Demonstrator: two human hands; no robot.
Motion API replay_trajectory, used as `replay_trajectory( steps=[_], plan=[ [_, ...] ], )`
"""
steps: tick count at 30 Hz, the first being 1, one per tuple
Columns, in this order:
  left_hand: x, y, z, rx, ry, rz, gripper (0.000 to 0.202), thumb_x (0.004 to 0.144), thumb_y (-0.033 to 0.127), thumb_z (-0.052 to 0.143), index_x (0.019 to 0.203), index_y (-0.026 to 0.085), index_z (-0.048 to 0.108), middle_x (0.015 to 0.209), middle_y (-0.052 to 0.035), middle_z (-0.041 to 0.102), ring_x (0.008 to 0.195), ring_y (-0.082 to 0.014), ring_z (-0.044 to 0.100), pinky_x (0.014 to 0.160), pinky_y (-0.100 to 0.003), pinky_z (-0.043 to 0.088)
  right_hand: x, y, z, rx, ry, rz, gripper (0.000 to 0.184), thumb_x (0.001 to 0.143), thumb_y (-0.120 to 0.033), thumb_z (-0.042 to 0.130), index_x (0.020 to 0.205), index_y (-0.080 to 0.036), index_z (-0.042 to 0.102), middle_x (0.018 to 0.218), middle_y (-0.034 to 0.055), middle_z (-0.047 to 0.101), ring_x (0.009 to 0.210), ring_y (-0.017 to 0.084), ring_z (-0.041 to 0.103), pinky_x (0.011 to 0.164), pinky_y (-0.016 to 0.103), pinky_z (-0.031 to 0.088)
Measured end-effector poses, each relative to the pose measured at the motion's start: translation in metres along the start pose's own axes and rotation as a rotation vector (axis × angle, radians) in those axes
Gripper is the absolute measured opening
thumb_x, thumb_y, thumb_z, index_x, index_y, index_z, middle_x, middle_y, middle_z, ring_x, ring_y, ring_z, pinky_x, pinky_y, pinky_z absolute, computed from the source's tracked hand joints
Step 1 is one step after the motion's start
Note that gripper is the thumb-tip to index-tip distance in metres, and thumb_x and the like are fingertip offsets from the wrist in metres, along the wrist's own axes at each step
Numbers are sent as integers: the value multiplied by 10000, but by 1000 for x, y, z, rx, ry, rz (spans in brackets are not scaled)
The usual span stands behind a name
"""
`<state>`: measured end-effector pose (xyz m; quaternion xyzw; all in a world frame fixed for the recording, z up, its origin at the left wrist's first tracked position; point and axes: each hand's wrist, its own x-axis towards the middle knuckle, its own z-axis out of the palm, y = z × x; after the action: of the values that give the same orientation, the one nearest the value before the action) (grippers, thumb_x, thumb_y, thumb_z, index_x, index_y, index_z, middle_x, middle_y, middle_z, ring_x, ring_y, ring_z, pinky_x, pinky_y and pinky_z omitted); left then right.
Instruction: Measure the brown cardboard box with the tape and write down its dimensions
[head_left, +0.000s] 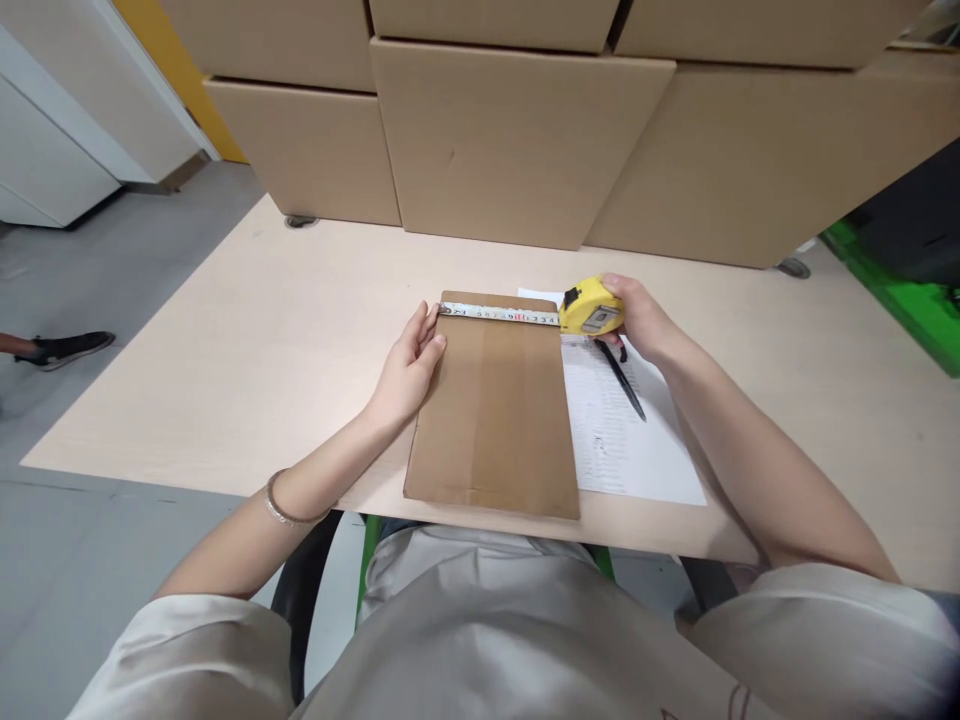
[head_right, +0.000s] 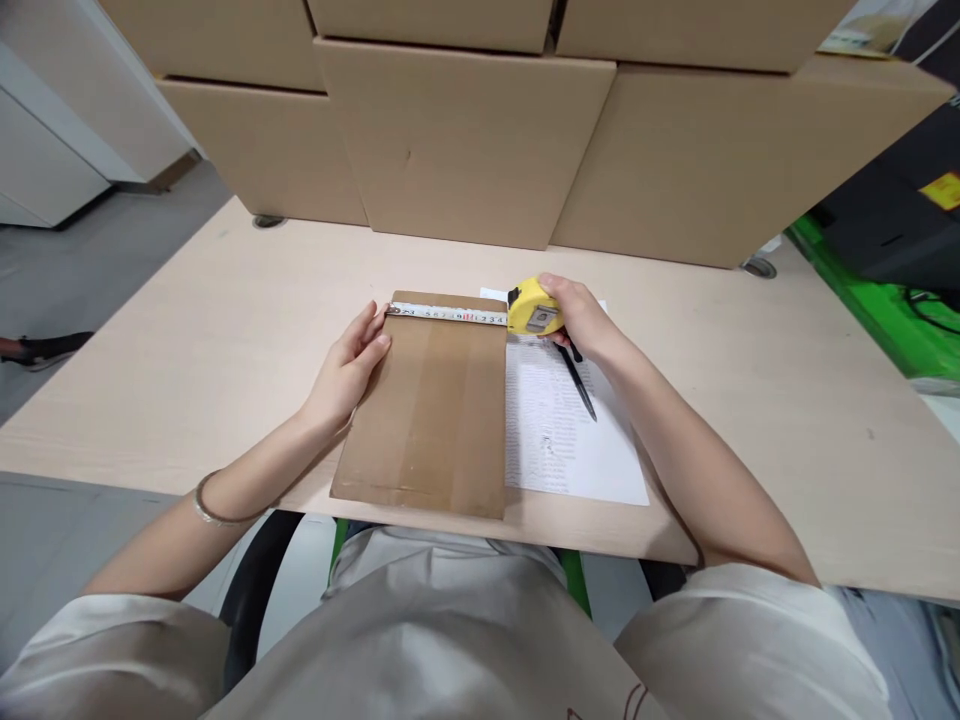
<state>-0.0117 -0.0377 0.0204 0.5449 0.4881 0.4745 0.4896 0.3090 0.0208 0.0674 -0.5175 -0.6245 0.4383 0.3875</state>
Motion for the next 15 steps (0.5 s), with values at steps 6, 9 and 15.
replay_trajectory(
  steps=[6,9,15],
  plan=[
    [-2,1,-1,3,1,-3,844,1061,351,602,1824,198,275,1887,-167,367,1798,-282,225,1470,-497,138,-1,-5,-5,-22,-15,19,549,915,-766,638,741,-246,618,542,11,566,387,121,366,388,280,236],
    [-3,-1,-2,-6,-5,16,856,1067,389,625,1826,236,260,1886,-164,374,1798,-286,235,1465,-512,159,1,-16,-4,-10,-21,-4,550,923,-756,646,724,-244,612,522,7,547,388,121,359,387,283,219],
    [0,-1,0,-26,-17,12,918,1044,530,694,1822,321,254,1911,-118,336,1804,-292,219,1458,-507,196,13,-65,44,-146,-170,-65,598,967,-763,716,724,-227,607,638,27,574,507,135,471,464,291,304]
  ],
)
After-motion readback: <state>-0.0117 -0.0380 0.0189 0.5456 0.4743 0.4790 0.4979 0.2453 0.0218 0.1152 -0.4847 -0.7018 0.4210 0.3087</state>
